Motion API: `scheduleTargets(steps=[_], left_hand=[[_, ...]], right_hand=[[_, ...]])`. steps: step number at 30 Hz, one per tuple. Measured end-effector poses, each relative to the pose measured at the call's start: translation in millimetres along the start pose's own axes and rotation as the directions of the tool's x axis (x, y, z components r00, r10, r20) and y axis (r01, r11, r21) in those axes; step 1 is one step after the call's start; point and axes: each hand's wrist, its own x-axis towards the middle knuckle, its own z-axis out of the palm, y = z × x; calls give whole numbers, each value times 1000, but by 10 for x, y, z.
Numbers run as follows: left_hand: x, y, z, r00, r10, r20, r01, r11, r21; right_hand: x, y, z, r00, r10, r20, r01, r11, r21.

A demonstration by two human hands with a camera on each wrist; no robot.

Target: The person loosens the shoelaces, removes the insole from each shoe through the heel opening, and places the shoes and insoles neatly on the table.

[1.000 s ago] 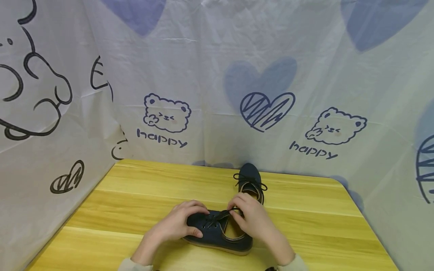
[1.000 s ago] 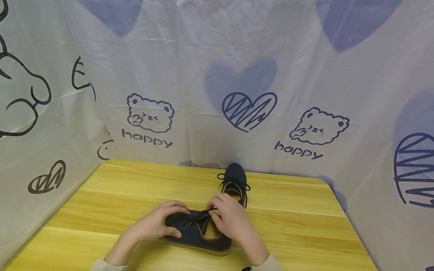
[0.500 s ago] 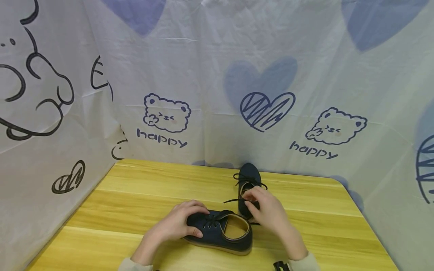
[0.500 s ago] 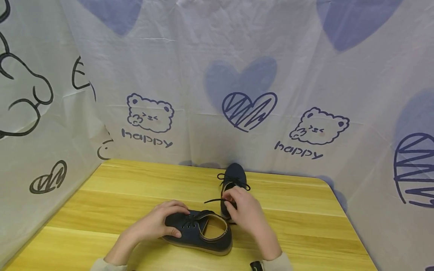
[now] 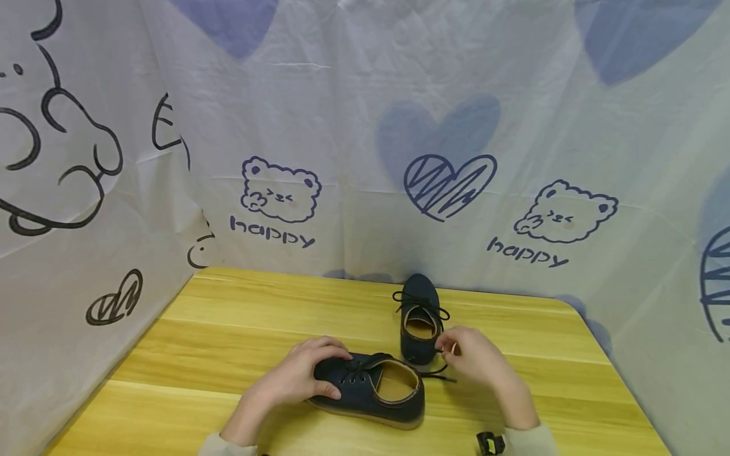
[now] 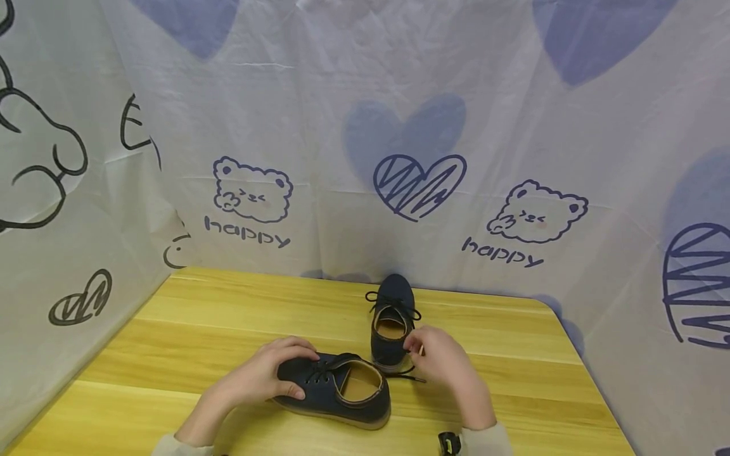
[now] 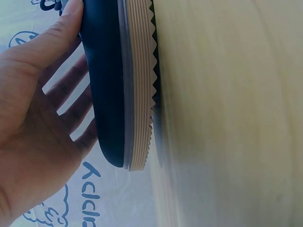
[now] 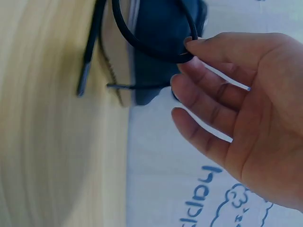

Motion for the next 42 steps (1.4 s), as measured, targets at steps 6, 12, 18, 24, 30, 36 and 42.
scheduleTargets(steps=[6, 12, 18, 24, 30, 36, 42], left_hand=[[1, -3, 0, 1000, -3, 0, 3, 1000, 4], [6, -10, 3, 1000, 2, -1, -2, 1000, 3], [3, 5, -3, 1000, 1, 1, -1, 1000, 3], [3, 15, -11, 1000, -10, 7, 10, 1000, -8], [3, 14, -12, 1000, -8, 8, 8, 1000, -8], [5, 12, -9, 1000, 4, 1, -4, 1000, 2], [-1, 15, -18, 1000, 6, 3, -6, 1000, -3]], right_hand=[[-1, 124, 48, 999, 21, 48, -20, 1000, -21], [3, 106, 34, 999, 40, -11, -40, 999, -6], [25, -73, 3, 987, -41, -155, 49, 998, 47], [38, -290, 51, 970, -179, -167, 198, 975, 105], [66, -439, 179, 961, -254, -109, 267, 957, 118], [108, -514, 323, 959, -279, -50, 282, 956, 84], [130, -533, 406, 955, -293, -43, 294, 956, 20]])
